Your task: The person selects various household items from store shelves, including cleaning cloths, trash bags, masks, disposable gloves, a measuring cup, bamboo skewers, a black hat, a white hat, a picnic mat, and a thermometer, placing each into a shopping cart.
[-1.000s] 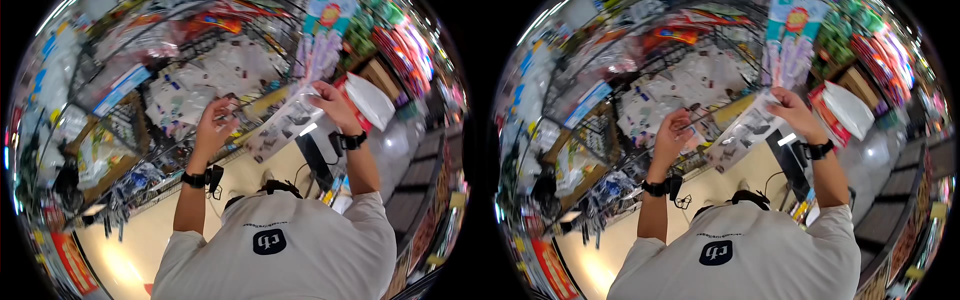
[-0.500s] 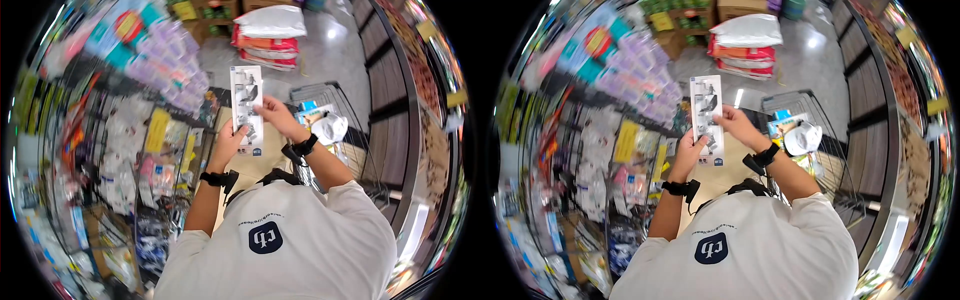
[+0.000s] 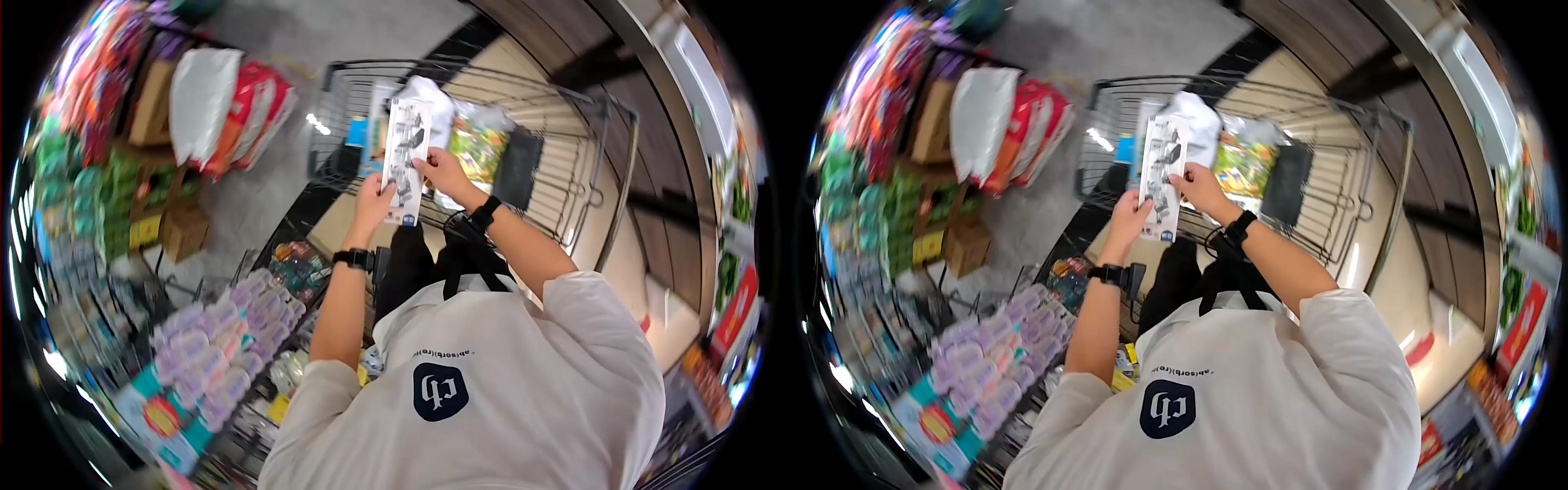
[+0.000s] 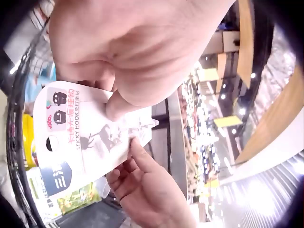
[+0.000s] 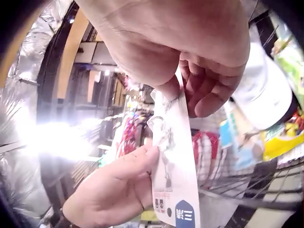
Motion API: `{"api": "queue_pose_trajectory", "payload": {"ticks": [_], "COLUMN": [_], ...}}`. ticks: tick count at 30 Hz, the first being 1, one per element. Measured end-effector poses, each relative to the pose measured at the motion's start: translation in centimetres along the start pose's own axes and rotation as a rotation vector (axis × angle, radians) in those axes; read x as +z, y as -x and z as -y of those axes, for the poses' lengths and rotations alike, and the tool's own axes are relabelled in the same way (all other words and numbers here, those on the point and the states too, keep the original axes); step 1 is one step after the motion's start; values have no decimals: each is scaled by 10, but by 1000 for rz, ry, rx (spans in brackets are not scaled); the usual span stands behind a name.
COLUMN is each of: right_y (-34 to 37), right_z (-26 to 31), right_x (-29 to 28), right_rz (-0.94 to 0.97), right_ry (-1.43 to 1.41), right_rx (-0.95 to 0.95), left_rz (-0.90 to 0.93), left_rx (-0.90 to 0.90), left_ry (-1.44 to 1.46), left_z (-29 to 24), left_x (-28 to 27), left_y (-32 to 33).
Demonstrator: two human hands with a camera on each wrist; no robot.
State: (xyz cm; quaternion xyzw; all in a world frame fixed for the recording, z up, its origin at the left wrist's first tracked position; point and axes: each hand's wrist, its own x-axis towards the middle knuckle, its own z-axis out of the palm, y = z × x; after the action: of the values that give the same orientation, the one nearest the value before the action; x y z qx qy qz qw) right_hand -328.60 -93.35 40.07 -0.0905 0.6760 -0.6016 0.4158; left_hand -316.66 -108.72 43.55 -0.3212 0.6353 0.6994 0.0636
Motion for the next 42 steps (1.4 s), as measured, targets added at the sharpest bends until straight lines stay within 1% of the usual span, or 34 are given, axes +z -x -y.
{"api": "queue_pose_trajectory", "payload": {"ticks": [3,5,6,7,8,9,11,12,13,15,16,17,18,19,20,21,22,24,25,26,27,28,29,30,31,32,33,34,36,37,38,39,41,42], "right_y": [-17,-26,-26,-26,-32,-39,-43,-44,-42,-38,-31,-19,-6,-5,11,13,16,26,27,28,30,30,25,20,19,13,8,10,26,43,62,81,136,174], "right_z": [-58,-93,-99,-107,-130,-155,-189,-198,-203,-197,-188,-169,-151,-175,-132,-137,-141,-112,-106,-86,-72,-56,-57,-53,-38,-39,-42,-35,-18,-8,-5,1,28,42], "right_x": [-46,-76,-91,-100,-108,-115,-121,-121,-120,-120,-122,-124,-124,-123,-120,-118,-112,-90,-80,-68,-54,-40,-28,-13,8,25,46,72,131,163,194,228,292,322], "right_rz": [-228,-452,-468,-516,-541,-561,-443,-509,-509,-564,-558,-548,-515,-504,-356,-227,-151,-49,3,91,135,212,265,360,452,506,559,646,802,876,937,990,1177,1258], "right_ry": [-74,-107,65,41,48,53,-179,-164,-169,3,162,328,376,443,291,357,443,512,640,684,711,658,607,619,714,756,794,771,702,724,694,660,571,515], "right_rx": [44,59,63,63,129,189,339,310,318,234,237,229,173,131,304,274,134,84,-62,46,-33,-61,-195,-238,-148,-191,-229,-231,-254,-353,-364,-373,-555,-524], "left_rz": [184,302,336,457,574,628,705,757,761,684,758,701,648,589,484,369,309,47,-100,-197,-310,-345,-383,-402,-418,-547,-547,-534,-681,-709,-762,-814,-1000,-1098], "left_rx": [3,21,-5,26,67,-108,-284,-337,-345,-374,-433,-387,-336,-282,-226,-170,-53,130,210,265,318,281,243,176,102,78,9,-64,-164,-232,-258,-281,-164,-76], "left_ry": [-228,-312,-312,-661,-1005,-827,-815,-895,-897,-802,-748,-750,-694,-635,-615,-590,-647,-814,-875,-858,-842,-744,-640,-618,-582,-526,-603,-678,-570,-518,-398,-360,-125,-99], "left_z": [23,49,62,76,93,113,143,146,148,131,117,102,100,98,86,72,94,49,29,25,27,27,32,48,66,76,85,101,146,168,169,169,160,155], "left_x": [41,73,84,95,103,107,110,110,108,103,95,86,70,54,40,26,-4,-24,-28,-36,-44,-49,-54,-60,-66,-70,-71,-71,-74,-71,-62,-54,-31,-21], "left_y": [-72,-117,-137,-159,-179,-193,-206,-210,-208,-191,-187,-176,-170,-162,-146,-130,-132,-76,-44,-18,5,33,62,87,113,147,184,218,282,315,356,394,459,491]}}
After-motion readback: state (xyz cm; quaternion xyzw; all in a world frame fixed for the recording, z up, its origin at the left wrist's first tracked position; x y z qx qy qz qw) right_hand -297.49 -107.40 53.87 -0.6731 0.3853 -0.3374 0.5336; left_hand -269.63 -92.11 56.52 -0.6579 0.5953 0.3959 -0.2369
